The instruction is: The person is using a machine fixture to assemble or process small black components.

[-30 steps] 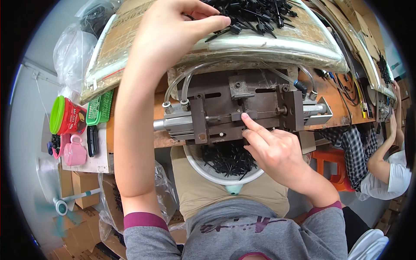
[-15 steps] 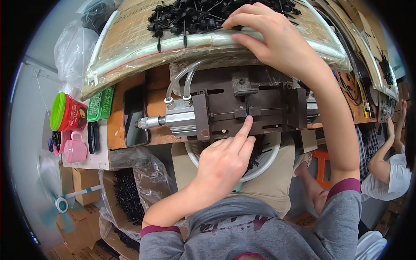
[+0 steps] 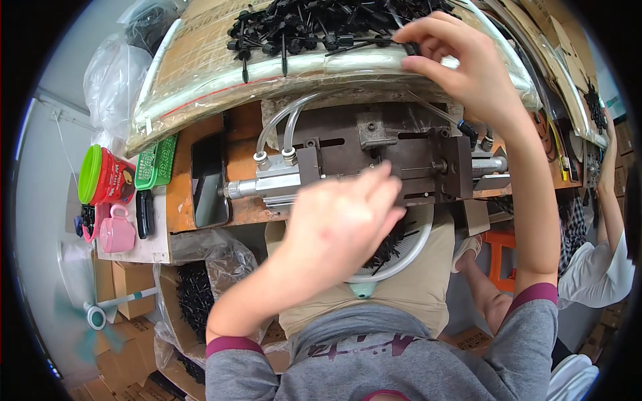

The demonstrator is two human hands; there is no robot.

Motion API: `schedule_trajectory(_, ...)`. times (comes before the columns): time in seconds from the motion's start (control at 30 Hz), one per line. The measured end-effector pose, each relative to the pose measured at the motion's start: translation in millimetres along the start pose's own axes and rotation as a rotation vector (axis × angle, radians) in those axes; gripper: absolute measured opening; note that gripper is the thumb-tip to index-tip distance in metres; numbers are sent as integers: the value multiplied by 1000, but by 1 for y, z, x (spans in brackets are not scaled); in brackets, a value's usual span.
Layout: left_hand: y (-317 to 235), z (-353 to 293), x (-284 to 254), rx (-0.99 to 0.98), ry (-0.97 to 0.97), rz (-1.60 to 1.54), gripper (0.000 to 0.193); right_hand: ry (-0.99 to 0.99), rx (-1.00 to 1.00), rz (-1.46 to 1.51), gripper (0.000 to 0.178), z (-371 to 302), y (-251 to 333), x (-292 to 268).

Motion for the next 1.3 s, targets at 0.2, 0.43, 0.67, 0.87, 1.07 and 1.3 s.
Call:
schedule_trajectory(0.2, 61, 77, -73, 126, -498, 458, 15, -56, 73, 53, 28, -72, 58, 19)
schedule_trajectory(0.43, 77, 128, -80, -187, -33, 258, 19, 95, 77, -35, 24, -132, 95, 92)
schedule_trajectory(0.67, 75, 137, -84, -129, -55, 249, 21, 136, 46, -225, 20, -116, 97, 94)
schedule_trajectory(0.87, 64, 111, -106, -122, -256, -166, 19, 106, 4, -53, 27, -106, 90, 76)
schedule_trajectory(1.07, 36, 41, -100, 46, -441, -72, 19, -255, -19, -208, 14, -20, 45, 19)
schedule_trajectory(1.3, -5, -28, 1, -59, -182, -130, 30, 312, 74, -330, 16, 46, 28, 5)
Point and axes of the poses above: each hand's wrist, its own z-axis towards the middle knuckle, its own x-axis out of the palm, y = z × x, the point moved 3 cm from there along z, towards the middle knuckle, and after that the axes turned 9 degrees about y, right-handed, at the moved point
